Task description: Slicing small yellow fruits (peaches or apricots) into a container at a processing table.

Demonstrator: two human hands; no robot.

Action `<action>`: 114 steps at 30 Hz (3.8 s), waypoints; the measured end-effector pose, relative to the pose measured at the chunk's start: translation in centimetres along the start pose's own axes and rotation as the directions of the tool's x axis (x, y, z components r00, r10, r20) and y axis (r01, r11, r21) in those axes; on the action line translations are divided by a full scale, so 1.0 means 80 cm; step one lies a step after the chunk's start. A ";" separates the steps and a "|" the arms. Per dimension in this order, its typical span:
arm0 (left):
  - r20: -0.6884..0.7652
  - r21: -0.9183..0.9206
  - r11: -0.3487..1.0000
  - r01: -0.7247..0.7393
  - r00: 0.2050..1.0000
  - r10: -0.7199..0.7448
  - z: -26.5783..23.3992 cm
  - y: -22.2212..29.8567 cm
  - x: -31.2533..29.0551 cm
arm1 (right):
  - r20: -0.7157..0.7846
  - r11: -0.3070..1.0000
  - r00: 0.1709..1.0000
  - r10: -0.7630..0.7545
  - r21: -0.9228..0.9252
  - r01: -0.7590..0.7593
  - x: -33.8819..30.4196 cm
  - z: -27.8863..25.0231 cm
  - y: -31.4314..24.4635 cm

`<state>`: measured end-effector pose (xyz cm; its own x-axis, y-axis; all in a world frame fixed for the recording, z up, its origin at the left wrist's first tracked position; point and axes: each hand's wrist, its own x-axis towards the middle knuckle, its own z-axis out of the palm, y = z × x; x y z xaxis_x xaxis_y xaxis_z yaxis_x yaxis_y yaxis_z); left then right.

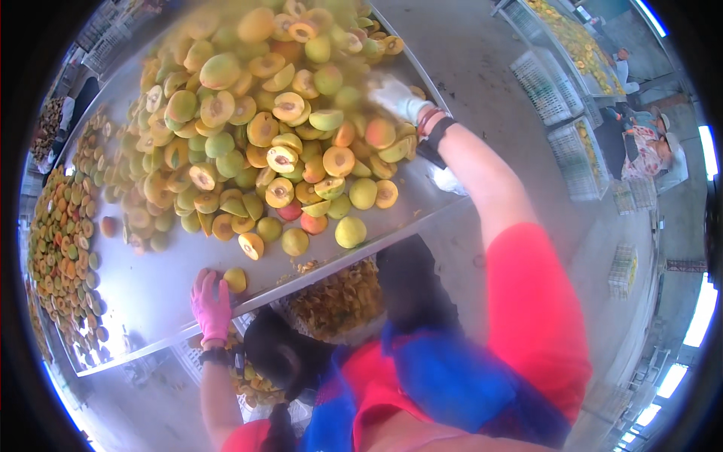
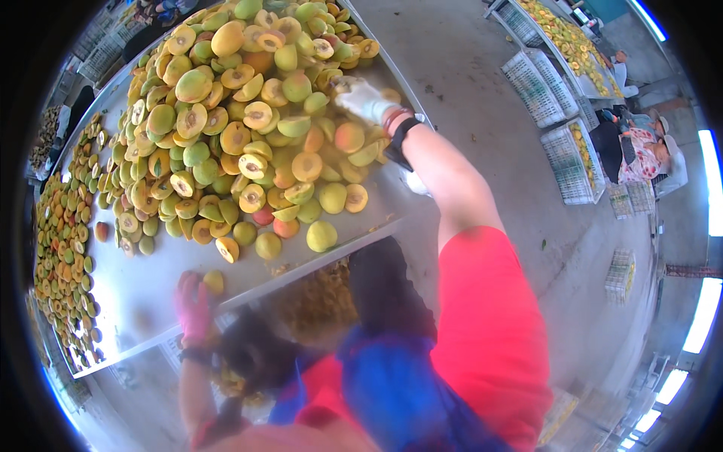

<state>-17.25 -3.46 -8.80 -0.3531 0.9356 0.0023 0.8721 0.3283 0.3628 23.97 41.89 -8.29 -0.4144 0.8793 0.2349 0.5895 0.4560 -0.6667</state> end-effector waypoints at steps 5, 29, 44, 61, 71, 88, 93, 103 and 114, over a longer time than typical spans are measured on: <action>-0.036 -0.003 1.000 0.005 0.999 -0.005 -0.007 0.003 -0.005 | 0.243 0.948 0.931 0.272 0.096 -0.302 -0.042 0.028 -0.099; -0.027 -0.005 0.993 0.117 0.993 -0.118 -0.011 -0.002 -0.008 | 0.080 0.890 0.913 0.399 -0.272 -0.365 -0.052 -0.088 -0.073; -0.033 -0.051 0.994 0.098 0.994 -0.100 0.000 0.009 0.002 | 0.230 0.863 0.833 0.503 -0.195 -0.467 -0.038 -0.069 0.069; -0.045 -0.049 0.995 0.082 0.995 -0.084 0.006 0.010 0.007 | 0.271 0.907 0.869 0.414 -0.207 -0.368 -0.068 -0.052 0.114; -0.050 -0.037 0.998 0.046 0.998 -0.048 0.012 0.014 0.013 | 0.305 0.852 0.894 0.328 0.313 -0.419 -0.078 -0.016 0.051; -0.059 -0.037 0.995 0.091 0.994 -0.093 -0.001 0.016 0.000 | 0.206 0.884 0.902 0.379 -0.368 -0.287 -0.101 0.050 -0.108; -0.069 -0.008 0.992 0.129 0.989 -0.129 0.000 0.022 -0.004 | 0.182 0.906 0.926 0.331 -0.334 -0.258 -0.115 0.060 -0.138; -0.092 -0.056 0.995 0.080 0.992 -0.085 0.017 0.050 0.027 | 0.282 0.926 0.957 -0.072 -0.337 0.169 -0.116 0.019 -0.003; -0.129 -0.022 0.980 0.198 0.971 -0.199 0.000 0.014 -0.013 | 0.175 0.792 0.777 0.604 -0.234 -0.563 -0.070 -0.030 -0.018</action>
<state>-15.91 -4.04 -8.39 -0.5604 0.8267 0.0501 0.7774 0.5041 0.3762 27.10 36.65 -7.00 -0.0875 0.9348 -0.3443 0.8630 -0.1015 -0.4950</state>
